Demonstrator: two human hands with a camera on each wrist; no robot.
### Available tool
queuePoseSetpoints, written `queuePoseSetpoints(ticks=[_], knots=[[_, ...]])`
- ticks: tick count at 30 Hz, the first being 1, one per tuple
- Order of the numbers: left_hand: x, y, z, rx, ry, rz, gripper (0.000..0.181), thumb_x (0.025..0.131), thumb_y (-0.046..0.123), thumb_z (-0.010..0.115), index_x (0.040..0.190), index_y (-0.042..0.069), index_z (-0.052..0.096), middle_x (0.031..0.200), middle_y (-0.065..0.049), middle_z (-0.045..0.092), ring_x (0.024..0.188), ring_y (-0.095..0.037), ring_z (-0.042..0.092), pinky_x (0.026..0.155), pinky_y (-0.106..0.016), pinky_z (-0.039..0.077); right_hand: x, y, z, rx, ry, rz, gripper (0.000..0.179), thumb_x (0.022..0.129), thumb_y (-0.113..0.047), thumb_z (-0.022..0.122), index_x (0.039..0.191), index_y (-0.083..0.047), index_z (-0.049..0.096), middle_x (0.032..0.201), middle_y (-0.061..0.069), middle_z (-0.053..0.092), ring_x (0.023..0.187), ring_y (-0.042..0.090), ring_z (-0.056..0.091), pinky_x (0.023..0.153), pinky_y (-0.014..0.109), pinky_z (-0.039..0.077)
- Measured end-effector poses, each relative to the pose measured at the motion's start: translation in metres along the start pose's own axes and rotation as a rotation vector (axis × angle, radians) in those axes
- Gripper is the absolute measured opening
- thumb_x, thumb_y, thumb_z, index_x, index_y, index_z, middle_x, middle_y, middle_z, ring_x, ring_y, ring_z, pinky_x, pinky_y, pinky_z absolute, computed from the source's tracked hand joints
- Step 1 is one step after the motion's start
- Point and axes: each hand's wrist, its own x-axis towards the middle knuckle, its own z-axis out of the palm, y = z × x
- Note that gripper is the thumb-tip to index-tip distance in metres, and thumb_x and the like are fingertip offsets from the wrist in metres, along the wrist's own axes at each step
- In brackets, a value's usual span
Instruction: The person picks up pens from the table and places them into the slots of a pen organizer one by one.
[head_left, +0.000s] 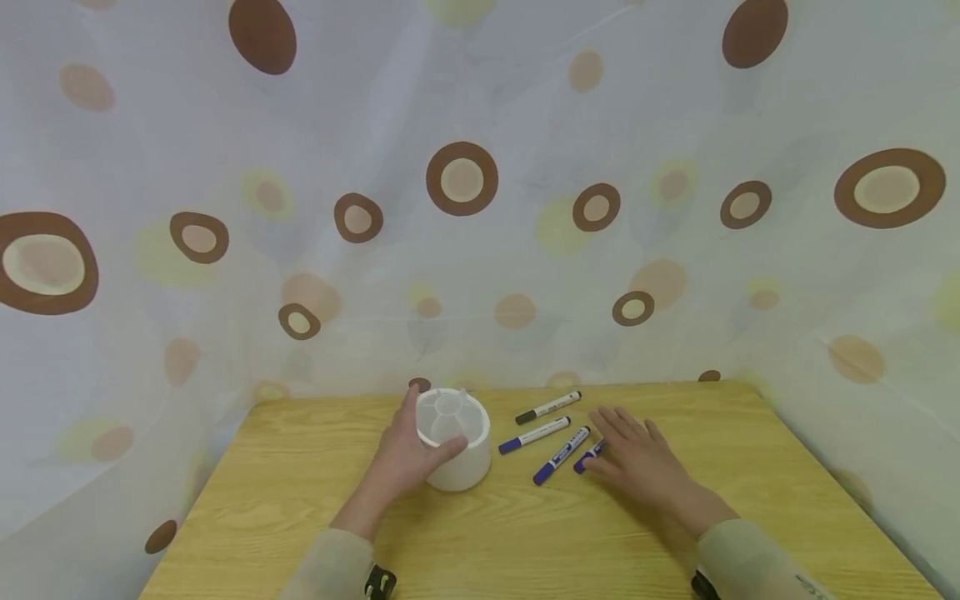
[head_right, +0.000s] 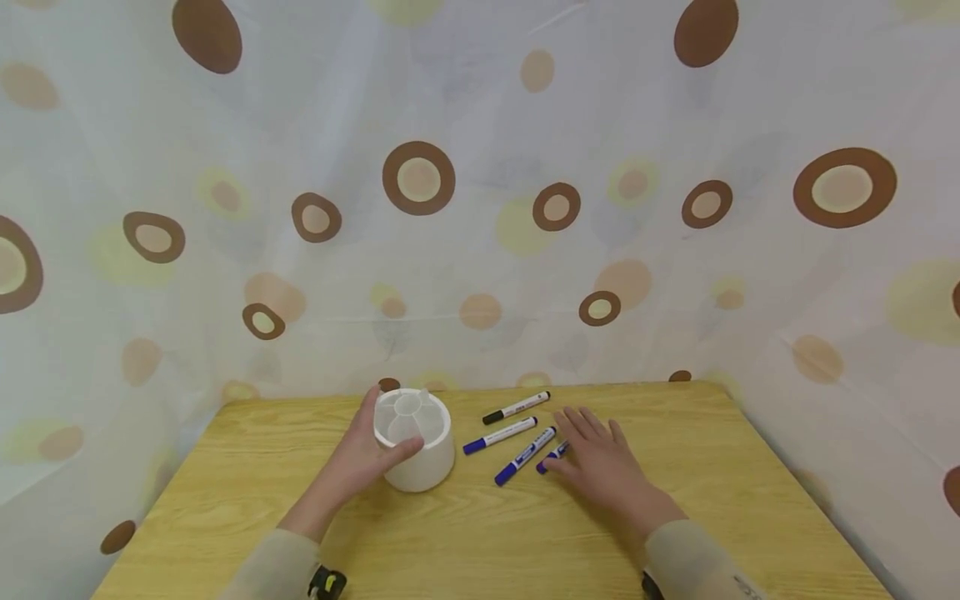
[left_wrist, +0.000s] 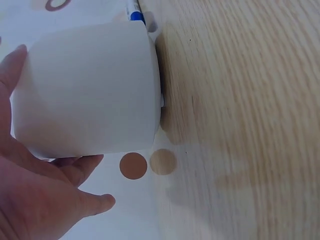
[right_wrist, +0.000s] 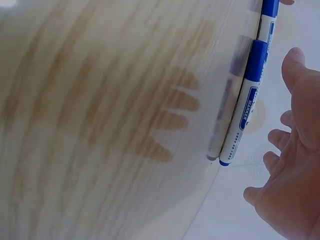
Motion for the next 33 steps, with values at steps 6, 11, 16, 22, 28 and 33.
queuePoseSetpoints(ticks=[6,11,16,22,28,33], knots=[[-0.006,0.0,0.001,-0.001,-0.018,0.025,0.118,0.087,0.046,0.094,0.173,0.007,0.023,0.158,-0.026,0.052,0.143,-0.054,0.05,0.114,-0.073,0.045,-0.002,0.002,-0.007,-0.036,-0.039,0.039,0.077,0.109,-0.046,0.068,0.166,0.0,0.045,0.17,0.026,0.043,0.157,0.052,0.034,0.123,0.081,0.021],[-0.009,0.0,0.002,-0.029,-0.016,0.062,0.106,0.086,0.043,0.096,0.167,0.013,0.034,0.147,-0.017,0.06,0.136,-0.045,0.057,0.11,-0.069,0.05,-0.002,0.008,-0.007,-0.062,-0.033,0.037,0.076,0.11,-0.046,0.068,0.165,0.001,0.046,0.169,0.026,0.044,0.156,0.053,0.036,0.122,0.081,0.024],[-0.01,0.0,0.002,-0.06,-0.015,0.109,0.094,0.084,0.04,0.099,0.158,0.019,0.044,0.137,-0.009,0.065,0.128,-0.035,0.062,0.107,-0.065,0.052,-0.003,0.013,-0.007,-0.064,-0.036,0.046,0.076,0.11,-0.047,0.067,0.165,0.001,0.046,0.168,0.027,0.044,0.156,0.053,0.037,0.121,0.081,0.025],[-0.016,0.0,0.001,-0.098,-0.034,0.122,0.098,0.083,0.038,0.099,0.161,0.017,0.043,0.141,-0.009,0.063,0.131,-0.034,0.062,0.111,-0.065,0.05,-0.005,0.014,-0.009,-0.039,-0.034,0.045,0.074,0.11,-0.043,0.068,0.164,0.002,0.047,0.167,0.028,0.045,0.155,0.054,0.037,0.121,0.081,0.026],[-0.02,-0.002,0.0,-0.115,-0.044,0.112,0.099,0.082,0.038,0.1,0.161,0.014,0.045,0.142,-0.009,0.062,0.133,-0.034,0.06,0.113,-0.067,0.048,-0.006,0.018,-0.007,-0.028,-0.03,0.05,0.072,0.11,-0.042,0.069,0.162,0.003,0.049,0.166,0.029,0.047,0.154,0.055,0.039,0.12,0.081,0.028],[-0.022,-0.001,-0.002,-0.126,-0.056,0.112,0.102,0.082,0.038,0.1,0.162,0.012,0.043,0.144,-0.011,0.06,0.135,-0.035,0.058,0.114,-0.068,0.046,-0.007,0.024,-0.005,-0.023,-0.018,0.055,0.072,0.11,-0.042,0.069,0.161,0.004,0.05,0.166,0.029,0.047,0.153,0.056,0.038,0.12,0.08,0.029]])
